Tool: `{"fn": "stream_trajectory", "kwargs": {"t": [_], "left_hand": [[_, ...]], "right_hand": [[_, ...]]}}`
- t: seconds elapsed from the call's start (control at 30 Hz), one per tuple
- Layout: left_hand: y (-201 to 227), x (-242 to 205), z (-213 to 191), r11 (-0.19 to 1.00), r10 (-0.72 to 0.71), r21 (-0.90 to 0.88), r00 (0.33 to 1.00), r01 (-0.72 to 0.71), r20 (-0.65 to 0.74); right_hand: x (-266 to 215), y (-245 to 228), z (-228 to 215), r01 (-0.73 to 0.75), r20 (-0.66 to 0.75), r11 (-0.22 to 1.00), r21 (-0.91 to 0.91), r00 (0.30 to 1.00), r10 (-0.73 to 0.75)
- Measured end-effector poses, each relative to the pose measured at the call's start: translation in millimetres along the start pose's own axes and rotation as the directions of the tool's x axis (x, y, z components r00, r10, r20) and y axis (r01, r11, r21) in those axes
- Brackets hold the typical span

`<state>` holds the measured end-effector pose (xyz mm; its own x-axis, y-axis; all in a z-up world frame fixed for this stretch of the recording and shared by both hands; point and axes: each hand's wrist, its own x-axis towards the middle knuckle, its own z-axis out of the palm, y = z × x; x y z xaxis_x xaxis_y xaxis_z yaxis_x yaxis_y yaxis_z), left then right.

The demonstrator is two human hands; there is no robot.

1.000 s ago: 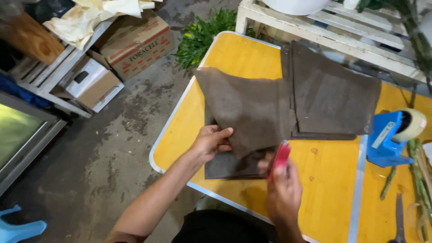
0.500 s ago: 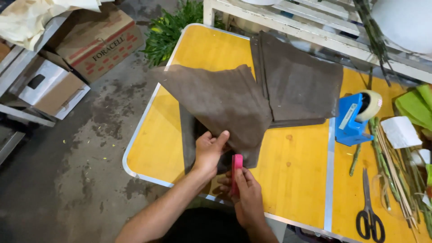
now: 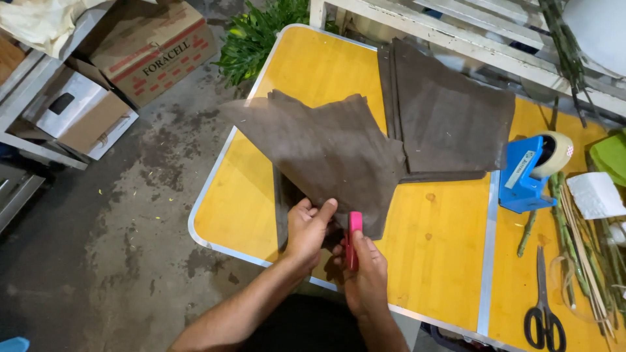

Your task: The person folds brown paper around green flower stems on a yellow table, using a pink stapler to secure the paper at the base. They repeat this process for multiple stems, creating a stack of wrapped items.

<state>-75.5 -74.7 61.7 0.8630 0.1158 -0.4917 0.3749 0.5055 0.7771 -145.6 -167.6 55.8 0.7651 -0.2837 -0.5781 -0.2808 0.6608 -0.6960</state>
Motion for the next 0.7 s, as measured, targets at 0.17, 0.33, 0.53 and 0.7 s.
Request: {"fn": "stream_trajectory", "kwargs": {"t": [0.17,0.33,0.53,0.7], "left_hand": [[5.8,-3.1,1.1,0.997,-0.065,-0.051,0.998,0.066,0.008],[6.0,-1.6,-2.8,0.996,-0.079,-0.049,0.997,0.079,0.007],[6.3,0.5,-5.8,0.996,-0.090,-0.029,0.996,0.090,0.000],[3.1,3.5,-8.8,0.995,-0.096,0.036,0.995,0.095,0.020]], "right_hand": [[-0.1,-1.9,1.8,0.008,0.007,0.999,-0.049,1.000,-0.008],[-4.2,-6.7,5.5,-0.020,0.021,0.991,-0.129,1.000,0.023],[-2.2,-5.1,4.3,-0.022,0.030,0.990,-0.138,0.999,0.026],[0.9,-8.1,3.7,-0.039,0.066,0.985,-0.166,0.997,0.050]]}}
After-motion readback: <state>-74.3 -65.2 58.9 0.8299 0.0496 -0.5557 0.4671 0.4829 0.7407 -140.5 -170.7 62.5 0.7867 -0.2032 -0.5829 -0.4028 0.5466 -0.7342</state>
